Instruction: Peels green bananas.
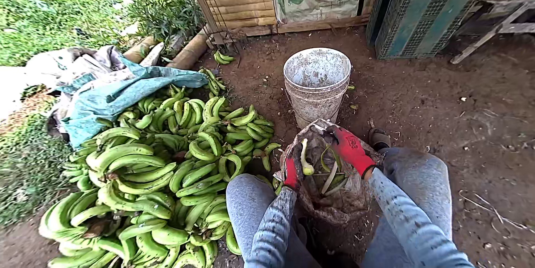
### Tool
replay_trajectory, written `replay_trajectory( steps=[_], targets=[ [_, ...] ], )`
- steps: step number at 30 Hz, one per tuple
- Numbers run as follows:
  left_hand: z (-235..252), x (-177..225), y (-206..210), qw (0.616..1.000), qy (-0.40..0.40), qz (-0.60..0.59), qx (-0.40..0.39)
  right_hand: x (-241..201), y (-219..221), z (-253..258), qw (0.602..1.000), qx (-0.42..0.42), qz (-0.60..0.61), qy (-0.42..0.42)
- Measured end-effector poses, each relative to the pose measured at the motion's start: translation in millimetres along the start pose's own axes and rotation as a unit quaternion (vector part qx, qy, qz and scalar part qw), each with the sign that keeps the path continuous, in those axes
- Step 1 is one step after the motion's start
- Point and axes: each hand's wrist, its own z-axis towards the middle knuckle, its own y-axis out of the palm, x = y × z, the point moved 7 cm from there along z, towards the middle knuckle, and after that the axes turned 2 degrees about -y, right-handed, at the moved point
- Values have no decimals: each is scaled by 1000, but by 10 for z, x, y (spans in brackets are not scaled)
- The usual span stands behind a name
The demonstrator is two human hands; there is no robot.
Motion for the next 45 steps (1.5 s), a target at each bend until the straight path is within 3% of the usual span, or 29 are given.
replay_trajectory(
  steps=[4,5,7,9,11,14,17,20,22,24,26,30,34,37,39,42,45],
  targets=[
    [176,222,-50,996,17,-82,-30,-269,408,-319,955,-184,210,-95],
    [145,210,-24,990,4,-132,-57,-296,433,-333,959,-183,192,-103],
    [51,124,117,968,-15,-208,-138,-241,311,-186,987,-105,64,-102],
    [-75,27,225,965,-37,-176,-192,-150,83,31,998,-7,-31,-60],
    [-122,-47,204,985,-49,-66,-153,-53,-145,157,997,62,-35,-23],
    [52,93,-24,999,6,44,-19,-218,-112,-28,998,24,20,-53],
    [185,321,-77,996,52,-50,53,-396,251,-399,986,-59,75,-134],
    [235,300,-75,983,62,-169,27,-424,402,-436,991,-76,-3,-107],
    [233,163,-30,993,55,-95,-37,-309,335,-211,995,-43,-54,-73],
    [205,-6,15,988,36,98,-115,-95,197,85,998,2,-60,-37],
    [134,-131,96,979,9,141,-147,65,59,252,999,29,-45,-7],
    [246,-123,-95,998,-48,48,15,-152,115,-14,1000,-4,-10,-25],
    [184,170,-235,978,-45,-119,163,-494,357,-450,994,-23,-23,-101],
    [136,196,-175,956,-54,-241,159,-554,369,-411,993,-37,-82,-78],
    [153,159,-61,950,-35,-296,97,-528,299,-298,995,-33,-88,-42],
    [237,124,-74,992,-15,-122,33,-455,229,-231,996,-21,-79,-38],
    [249,186,-53,997,-30,65,14,-378,303,-269,992,-32,-114,-39]
  ],
)
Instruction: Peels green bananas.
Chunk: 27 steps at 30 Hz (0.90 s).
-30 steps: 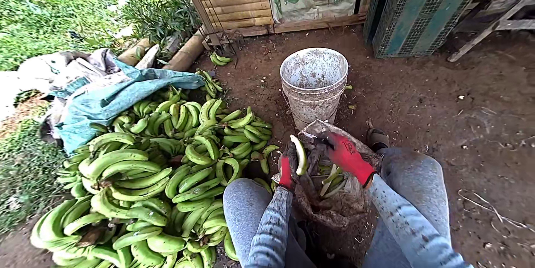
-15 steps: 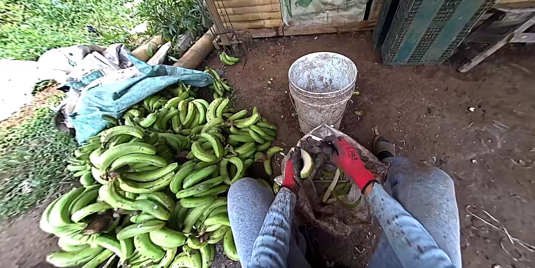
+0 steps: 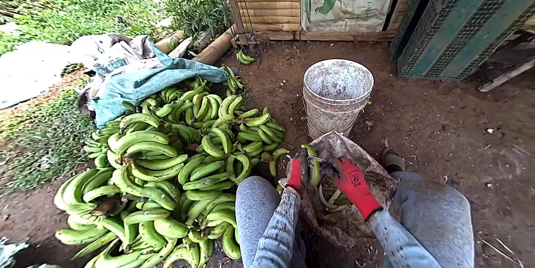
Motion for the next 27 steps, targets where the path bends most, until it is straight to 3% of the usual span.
replay_trajectory(
  steps=[4,10,12,16,19,22,23,25,27],
  targets=[
    [-7,-15,27,998,16,7,53,-18,52,99,998,41,-35,-24],
    [64,-105,25,998,33,19,50,17,117,213,999,11,-33,-4],
    [-107,-14,87,998,30,33,33,60,133,238,1000,1,-16,20],
    [-417,83,301,983,40,176,-44,321,98,457,996,-22,69,42],
    [-353,-36,359,937,56,334,-91,552,200,476,991,-26,127,44],
    [-494,130,511,828,113,519,-181,709,128,445,990,22,112,88],
    [-568,139,543,816,119,531,-194,773,100,423,988,37,104,107],
    [-523,65,400,906,104,395,-112,806,73,382,983,70,137,104],
    [-301,41,249,982,79,166,-43,689,-2,349,980,85,174,44]
  ],
)
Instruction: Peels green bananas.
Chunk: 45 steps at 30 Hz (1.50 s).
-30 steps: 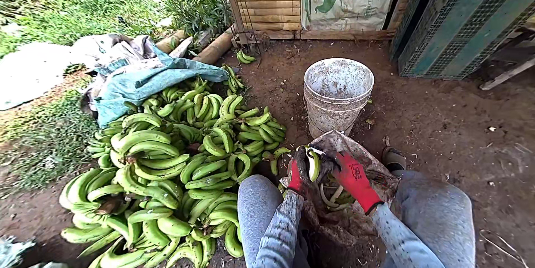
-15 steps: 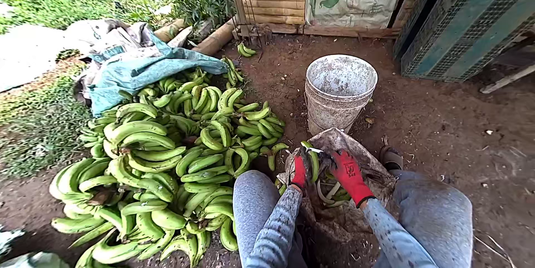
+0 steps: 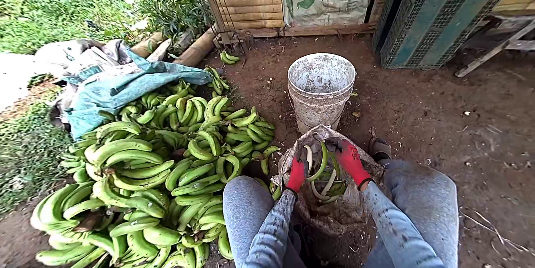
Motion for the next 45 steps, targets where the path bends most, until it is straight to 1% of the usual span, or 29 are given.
replay_trajectory(
  steps=[1,3,4,5,7,8,9,10,13,15,18,22,23,24,25,26,28,29,30,31,33,34,35,37,38,40,42,44,45],
  targets=[
    [94,-53,-19,995,-4,-100,13,-75,1,-66,999,-12,11,-39],
    [264,-205,-58,959,-17,-283,-7,-211,61,-219,993,-46,40,-105],
    [311,-185,-88,926,-25,-375,-17,-272,73,-268,988,-60,60,-131],
    [338,-143,-99,883,-40,-468,-18,-307,77,-306,983,-74,79,-149],
    [328,-58,-78,781,-66,-619,-59,-326,72,-344,977,-103,78,-169],
    [325,-40,-69,746,-73,-656,-82,-324,70,-338,976,-110,65,-174],
    [326,-3,-56,730,-83,-672,-94,-329,55,-319,976,-110,52,-180],
    [330,10,-26,730,-94,-670,-99,-345,23,-298,977,-106,34,-184],
    [323,-84,59,783,-109,-607,-76,-449,35,-282,971,-117,-56,-202],
    [308,-100,67,824,-98,-555,-60,-469,122,-278,968,-116,-90,-202],
    [271,-77,45,859,-68,-503,-58,-452,204,-271,973,-82,-101,-190],
    [226,-110,-15,866,-48,-497,-32,-439,286,-256,980,-85,-108,-145],
    [218,-107,-23,874,-38,-484,-19,-427,291,-247,984,-80,-100,-126],
    [195,-125,-20,891,-25,-454,-8,-404,295,-234,988,-73,-89,-100],
    [145,-157,-6,917,-9,-398,7,-371,288,-210,993,-64,-75,-66],
    [78,-175,37,947,12,-320,16,-318,265,-163,996,-59,-64,-25],
    [9,-207,90,981,32,-189,28,-184,261,-67,996,-63,-48,32],
    [2,-178,84,983,28,-177,28,-127,280,-56,996,-59,-38,46],
    [19,-149,81,979,20,-201,27,-57,275,-58,997,-46,-23,56],
    [52,-125,99,964,4,-264,19,21,240,-61,998,-28,-10,56],
    [155,-115,78,919,-22,-393,-37,39,176,-78,998,-16,52,10],
    [203,-121,31,894,-32,-443,-60,-16,162,-95,995,-44,85,-25],
    [243,-128,-14,870,-43,-486,-70,-85,158,-133,988,-98,103,-60],
    [340,-152,14,821,-94,-553,-101,-237,175,-246,968,-207,67,-126],
    [361,-148,46,815,-108,-557,-115,-300,182,-284,962,-226,31,-148],
    [364,-207,81,860,-80,-492,-110,-351,204,-304,967,-198,-17,-157],
    [325,-248,75,894,-28,-440,-77,-325,220,-257,984,-118,-31,-130],
    [214,-240,35,933,18,-357,-41,-165,235,-188,997,-27,-38,-59],
    [135,-224,35,955,14,-296,-30,-62,216,-162,999,12,-36,-17]
  ],
)
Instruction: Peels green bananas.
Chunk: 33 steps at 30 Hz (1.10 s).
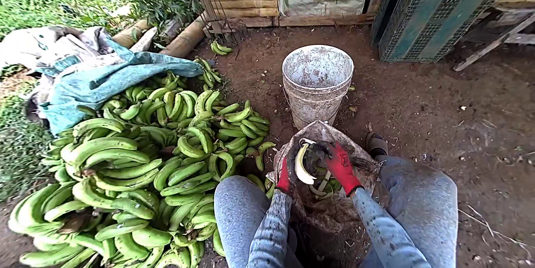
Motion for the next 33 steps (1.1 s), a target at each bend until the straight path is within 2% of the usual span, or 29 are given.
replay_trajectory(
  steps=[2,4,6,9,11,13,14,15,17,19,21,23,26,29,31,33],
  targets=[
    [-84,-26,-79,987,-51,144,58,169,-53,26,997,50,-6,60],
    [-94,104,-129,961,-79,230,134,207,-141,18,995,44,-34,77],
    [17,597,-54,963,23,198,180,126,-159,30,991,-39,-99,77],
    [515,1730,271,948,232,176,126,3,20,-7,976,-145,-150,63],
    [1000,2302,358,931,278,223,78,-62,97,-43,974,-166,-150,49],
    [1418,2423,98,913,284,274,105,-177,63,-39,976,-160,-146,36],
    [1583,2265,-123,904,250,322,132,-242,30,-43,976,-160,-147,34],
    [1728,1963,-379,895,180,379,150,-300,-4,-39,976,-159,-147,30],
    [1933,1034,-896,870,-22,473,138,-364,-40,-40,975,-165,-148,26],
    [2002,27,-1318,826,-178,526,97,-373,-35,-48,972,-176,-152,26],
    [1983,-659,-1562,789,-270,546,75,-351,-19,-58,969,-185,-163,30],
    [1935,-1045,-1675,770,-303,554,95,-341,-12,-65,966,-187,-172,34],
    [1692,-1220,-1729,730,-324,583,149,-341,3,-86,960,-215,-173,55],
    [1585,-1150,-1693,715,-336,598,133,-362,-19,-83,962,-211,-148,89],
    [1558,-934,-1628,741,-319,575,135,-357,-66,-101,973,-177,-105,108],
    [1496,-506,-1523,808,-250,500,187,-381,-122,-114,981,-147,-64,109]
  ],
)
